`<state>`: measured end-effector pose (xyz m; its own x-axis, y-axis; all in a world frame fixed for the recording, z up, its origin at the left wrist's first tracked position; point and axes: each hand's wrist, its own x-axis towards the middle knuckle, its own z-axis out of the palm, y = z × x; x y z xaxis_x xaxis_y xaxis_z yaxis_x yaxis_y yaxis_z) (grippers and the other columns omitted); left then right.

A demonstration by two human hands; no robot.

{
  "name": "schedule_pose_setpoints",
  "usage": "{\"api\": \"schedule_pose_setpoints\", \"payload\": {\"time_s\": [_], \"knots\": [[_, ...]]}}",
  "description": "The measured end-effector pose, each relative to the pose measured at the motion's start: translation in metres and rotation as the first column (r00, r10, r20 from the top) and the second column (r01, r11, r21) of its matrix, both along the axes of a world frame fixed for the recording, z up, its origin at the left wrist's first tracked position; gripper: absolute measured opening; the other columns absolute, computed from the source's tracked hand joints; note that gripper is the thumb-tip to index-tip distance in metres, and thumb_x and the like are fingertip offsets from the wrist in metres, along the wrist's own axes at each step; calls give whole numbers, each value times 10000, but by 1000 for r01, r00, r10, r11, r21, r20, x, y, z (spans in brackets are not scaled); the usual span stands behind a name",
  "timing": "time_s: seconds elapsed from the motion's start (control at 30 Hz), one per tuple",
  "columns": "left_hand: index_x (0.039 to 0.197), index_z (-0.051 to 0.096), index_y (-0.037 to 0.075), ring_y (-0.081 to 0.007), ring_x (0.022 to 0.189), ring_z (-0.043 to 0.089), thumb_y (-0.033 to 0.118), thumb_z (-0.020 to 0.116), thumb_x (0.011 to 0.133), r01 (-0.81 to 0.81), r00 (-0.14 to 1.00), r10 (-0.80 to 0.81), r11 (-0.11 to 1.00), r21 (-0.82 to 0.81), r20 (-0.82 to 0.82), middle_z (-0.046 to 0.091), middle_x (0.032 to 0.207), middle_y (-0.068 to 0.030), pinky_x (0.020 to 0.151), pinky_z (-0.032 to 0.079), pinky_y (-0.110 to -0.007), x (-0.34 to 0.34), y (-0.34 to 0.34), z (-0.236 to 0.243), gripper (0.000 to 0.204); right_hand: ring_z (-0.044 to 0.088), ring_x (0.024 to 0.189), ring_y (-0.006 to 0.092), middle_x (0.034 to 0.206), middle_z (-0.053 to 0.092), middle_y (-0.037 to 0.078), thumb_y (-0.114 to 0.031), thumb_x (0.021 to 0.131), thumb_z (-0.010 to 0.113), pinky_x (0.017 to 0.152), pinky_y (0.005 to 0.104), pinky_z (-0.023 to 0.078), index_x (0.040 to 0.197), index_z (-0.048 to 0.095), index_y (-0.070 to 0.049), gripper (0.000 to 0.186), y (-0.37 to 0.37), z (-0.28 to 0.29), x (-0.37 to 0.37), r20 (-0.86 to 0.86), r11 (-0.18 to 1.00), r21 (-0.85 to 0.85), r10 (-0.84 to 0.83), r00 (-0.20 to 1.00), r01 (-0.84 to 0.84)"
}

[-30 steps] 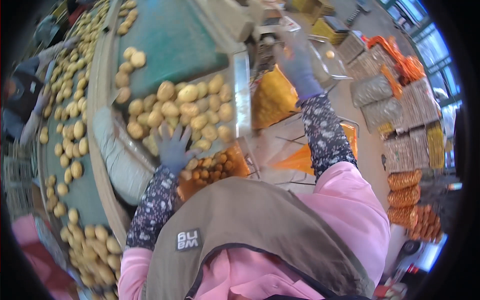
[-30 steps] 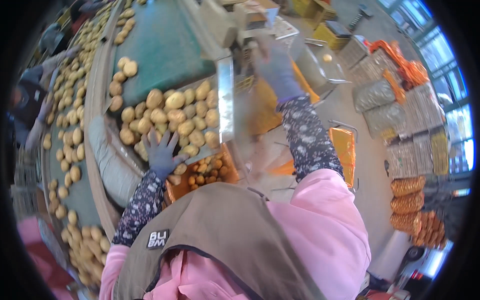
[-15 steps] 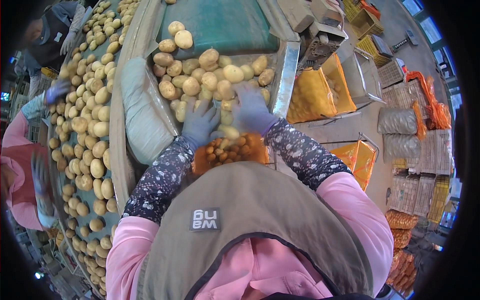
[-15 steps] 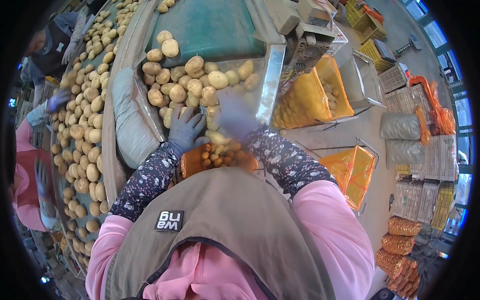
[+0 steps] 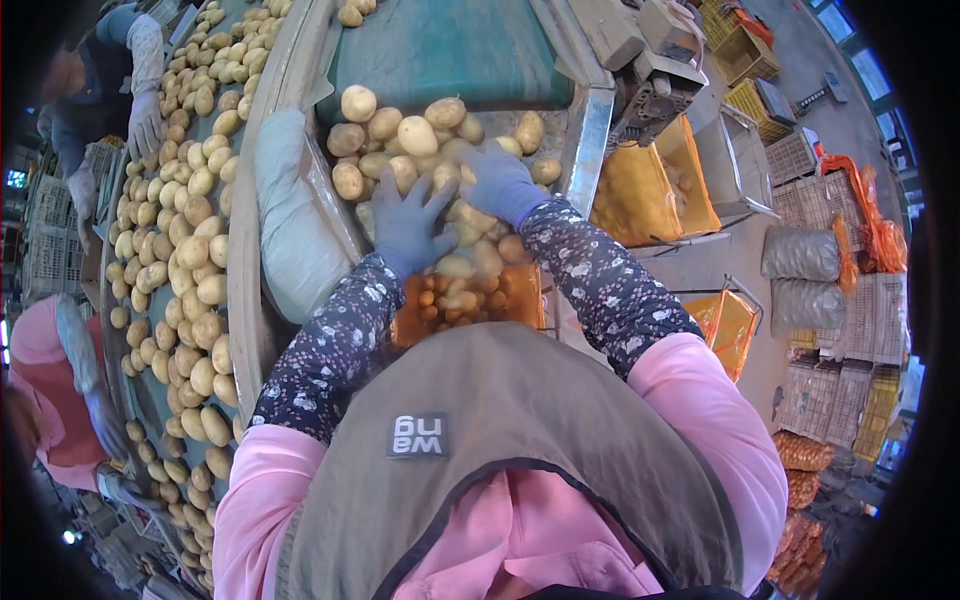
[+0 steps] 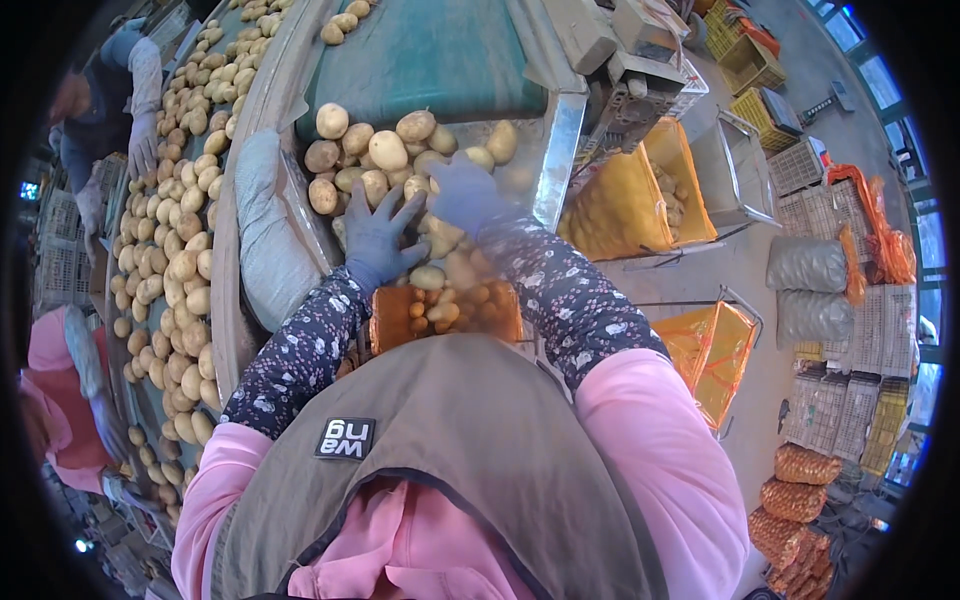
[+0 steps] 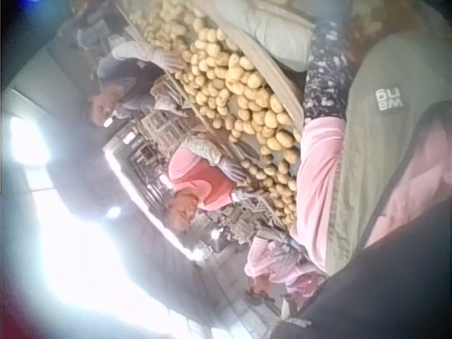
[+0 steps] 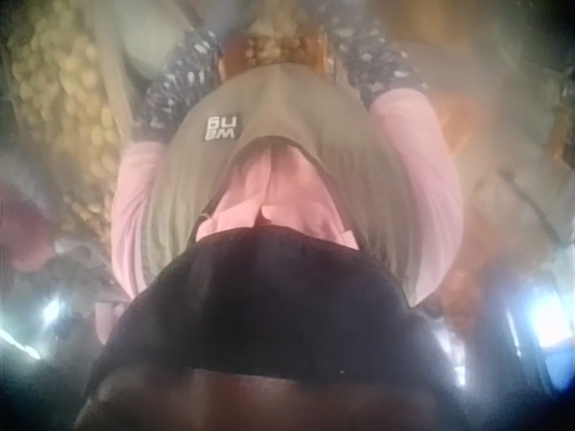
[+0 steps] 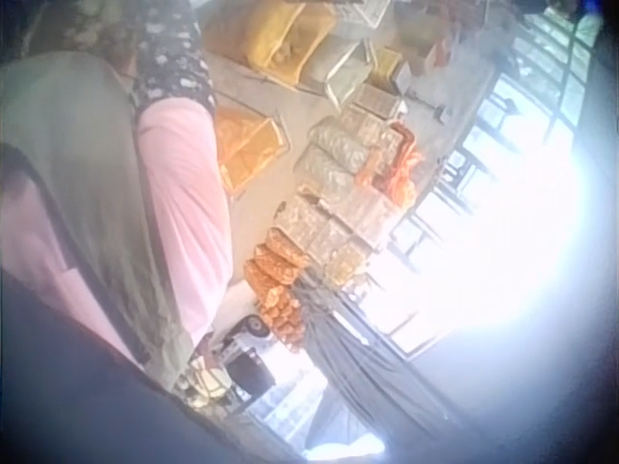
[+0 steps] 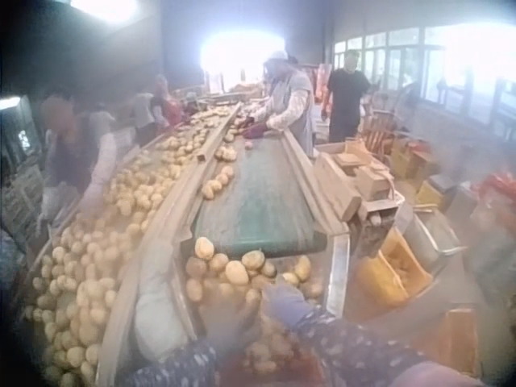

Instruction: The person sorts potatoes from a conveyor belt by hand, picking up individual potatoes and placing them into a mesh bag.

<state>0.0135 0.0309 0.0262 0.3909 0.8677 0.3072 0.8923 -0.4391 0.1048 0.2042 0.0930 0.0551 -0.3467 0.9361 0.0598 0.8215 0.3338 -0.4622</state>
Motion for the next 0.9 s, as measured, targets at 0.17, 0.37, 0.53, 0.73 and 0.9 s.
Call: {"api": "schedule_pose_setpoints", "payload": {"time_s": [0.17,0.37,0.53,0.73,0.9], "knots": [[1417,583,351,-589,1373,299,556,773,712,156,986,-154,987,29,-69,520,1432,-51,1071,316,-729,-8,-3,-24,759,580,1103,337,1188,588,144,-240,847,708,956,446,478,1205,652,-152,372,-9,22,46,-363,862,476,9,932,176],[1393,598,358,-595,1388,277,601,755,729,181,982,-180,983,20,-49,459,1482,-73,1069,306,-741,-11,-6,-35,724,612,1141,349,1193,654,150,-168,841,757,951,434,493,1185,684,-126,355,4,73,216,-273,95,911,-591,759,401],[1392,597,355,-586,1391,276,598,743,750,201,979,-199,979,46,-34,479,1468,-70,1073,286,-754,-13,0,-36,701,652,1098,327,1176,694,157,-113,872,710,991,421,499,1268,674,-115,398,23,58,178,-249,656,681,-209,946,324],[1363,617,338,-575,1375,301,586,732,763,218,976,-217,973,76,-30,486,1465,-59,1075,299,-738,-11,-1,-44,659,650,1090,333,1230,674,120,-251,914,673,926,468,546,1301,651,-170,396,25,-2,-6,-219,900,338,359,907,-274],[1349,622,267,-541,1379,314,561,733,757,310,950,-309,950,18,-53,474,1480,-43,1114,292,-705,-23,-14,-46,670,626,1018,370,1253,639,114,-264,908,655,891,505,539,1362,598,-207,462,18,-10,-53,240,937,276,146,960,-212]]}}
